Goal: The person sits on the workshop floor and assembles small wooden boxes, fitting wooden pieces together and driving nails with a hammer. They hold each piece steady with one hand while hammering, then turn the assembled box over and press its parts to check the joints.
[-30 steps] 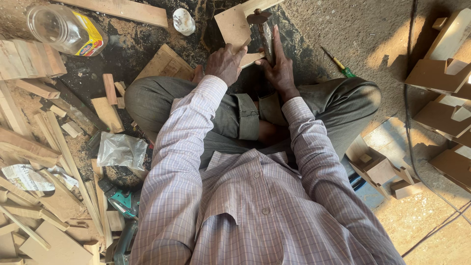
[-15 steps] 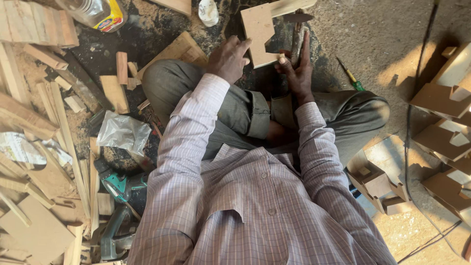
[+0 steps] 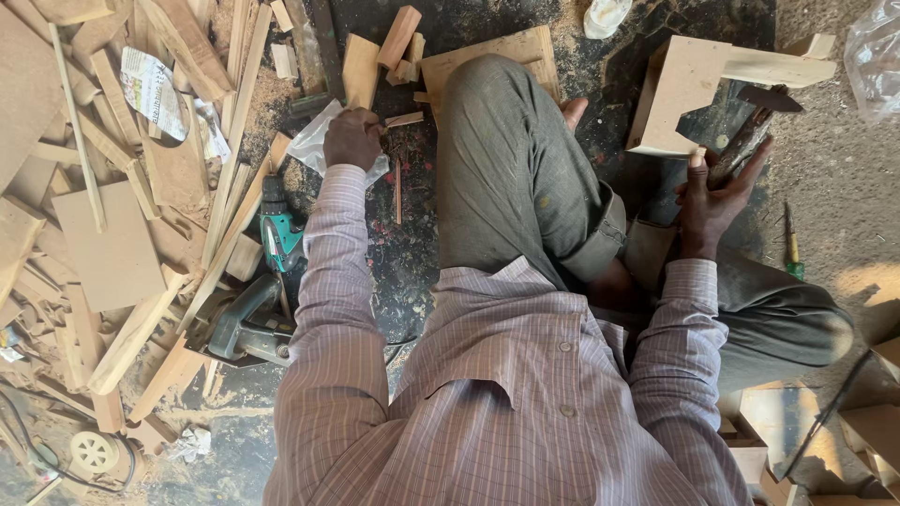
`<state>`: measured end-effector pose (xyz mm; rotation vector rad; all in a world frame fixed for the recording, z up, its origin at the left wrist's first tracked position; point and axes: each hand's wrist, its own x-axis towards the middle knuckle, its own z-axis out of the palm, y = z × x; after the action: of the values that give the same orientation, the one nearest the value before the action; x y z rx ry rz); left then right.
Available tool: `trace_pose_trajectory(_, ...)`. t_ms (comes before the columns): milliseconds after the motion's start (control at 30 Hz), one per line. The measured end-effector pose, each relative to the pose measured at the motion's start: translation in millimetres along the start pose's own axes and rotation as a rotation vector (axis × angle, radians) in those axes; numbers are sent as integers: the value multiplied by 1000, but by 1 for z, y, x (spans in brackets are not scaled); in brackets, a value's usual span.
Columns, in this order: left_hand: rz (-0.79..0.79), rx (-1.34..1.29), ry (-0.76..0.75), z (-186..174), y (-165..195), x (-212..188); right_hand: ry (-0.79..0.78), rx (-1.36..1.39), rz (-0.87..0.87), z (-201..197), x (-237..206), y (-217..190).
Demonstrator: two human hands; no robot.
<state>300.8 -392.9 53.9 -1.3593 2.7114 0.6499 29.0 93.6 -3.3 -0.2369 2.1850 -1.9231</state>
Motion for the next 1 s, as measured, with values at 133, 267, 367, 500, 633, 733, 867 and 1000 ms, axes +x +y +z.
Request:
trace_pose_trajectory(133, -71, 146, -114, 23, -13, -10, -6, 0, -37, -2, -6, -1)
trace_pose_trajectory(267, -143, 175, -157, 31, -13, -10, 57, 73, -21, -1, -15, -11)
trace_pose_trajectory(367, -224, 185, -196, 40, -8, 0, 136, 145, 27, -1, -24, -17)
trace_pose_trajectory(500, -236, 233, -277, 52, -3, 16, 174, 171, 30, -6, -26, -22)
trace_pose_trajectory(633, -172, 316, -240, 66, 5, 15, 208, 147, 51, -9, -26, -29)
trace_pose_trajectory(733, -125, 405, -212, 74, 12, 11, 201, 177, 66, -13, -29, -35)
trace_pose_trajectory(867, -89, 373, -112, 81, 10, 5, 187, 78, 32, -20, -33, -40)
trace_pose_trajectory(1000, -86, 342, -77, 85, 1, 4, 182, 79, 33, -27, -39, -43)
